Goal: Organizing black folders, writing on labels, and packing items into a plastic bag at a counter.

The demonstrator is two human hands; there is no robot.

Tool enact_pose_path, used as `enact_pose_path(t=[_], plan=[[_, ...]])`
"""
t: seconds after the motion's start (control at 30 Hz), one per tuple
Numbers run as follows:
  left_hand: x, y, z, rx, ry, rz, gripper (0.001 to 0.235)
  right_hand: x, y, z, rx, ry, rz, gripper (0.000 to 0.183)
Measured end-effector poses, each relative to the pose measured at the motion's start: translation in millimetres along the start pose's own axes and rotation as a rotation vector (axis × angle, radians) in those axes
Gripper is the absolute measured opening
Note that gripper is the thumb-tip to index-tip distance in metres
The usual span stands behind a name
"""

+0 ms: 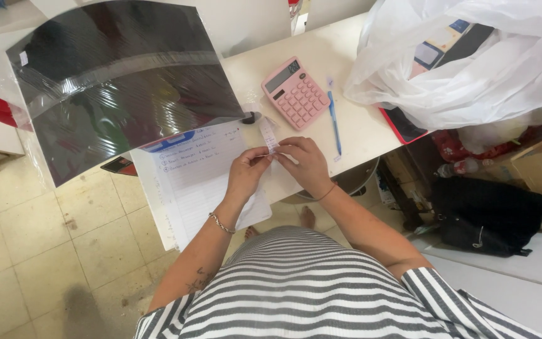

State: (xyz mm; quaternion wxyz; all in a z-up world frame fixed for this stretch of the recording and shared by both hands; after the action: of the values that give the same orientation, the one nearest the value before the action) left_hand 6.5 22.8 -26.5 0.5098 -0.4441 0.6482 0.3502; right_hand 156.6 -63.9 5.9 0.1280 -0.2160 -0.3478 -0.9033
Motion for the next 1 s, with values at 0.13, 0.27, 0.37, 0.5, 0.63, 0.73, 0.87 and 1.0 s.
enact_pose_path(t=[0.13, 0.27, 0.37, 0.5, 0.63, 0.73, 0.87, 1.0], plan=[[5.0, 0.4, 2.9, 0.004, -0.009, 0.034, 0.027, 3.0, 0.2, 1.6, -0.003, 0.004, -0.012, 0.017], [7.2, -0.8, 3.8, -0.021, -0.017, 0.048, 0.024, 2.8, 1.5, -0.3, -0.01, 0.012, 0.009, 0.018], [9.9, -2.3, 5.0, -0.022, -0.032, 0.059, 0.024, 1.3, 2.1, -0.9, -0.013, 0.009, 0.001, 0.019], [8.6, -2.8, 4.6, -0.022, -0.034, 0.068, 0.024, -2.4, 1.0, -4.4, -0.035, -0.002, -0.012, 0.022], [3.3, -3.0, 3.0, -0.023, -0.014, 0.06, 0.024, -1.6, 2.1, -3.7, -0.026, -0.012, -0.01, 0.023], [5.3, -3.2, 4.2, -0.026, -0.018, 0.054, 0.026, -2.8, 0.8, -4.3, -0.025, 0.001, -0.016, 0.023], [6.2, -2.5, 5.0, -0.022, -0.02, 0.026, 0.029, -6.3, -1.9, -5.9, -0.024, -0.025, -0.005, 0.023], [7.8, -1.4, 7.3, -0.018, -0.021, 0.016, 0.03, -10.2, -6.7, -7.3, -0.024, -0.033, 0.012, 0.022]])
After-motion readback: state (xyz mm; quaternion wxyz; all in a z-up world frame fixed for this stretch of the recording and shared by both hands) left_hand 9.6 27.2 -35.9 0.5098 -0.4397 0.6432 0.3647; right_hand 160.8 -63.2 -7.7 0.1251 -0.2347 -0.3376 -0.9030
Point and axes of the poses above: each hand's wrist, its own z-axis towards the middle knuckle, its own y-axis out of the back of the hand, x = y × z, the point moved 2 cm from there along z, towards the middle knuckle, and after that the axes turned 12 degrees about -x, right-handed, at the moved point
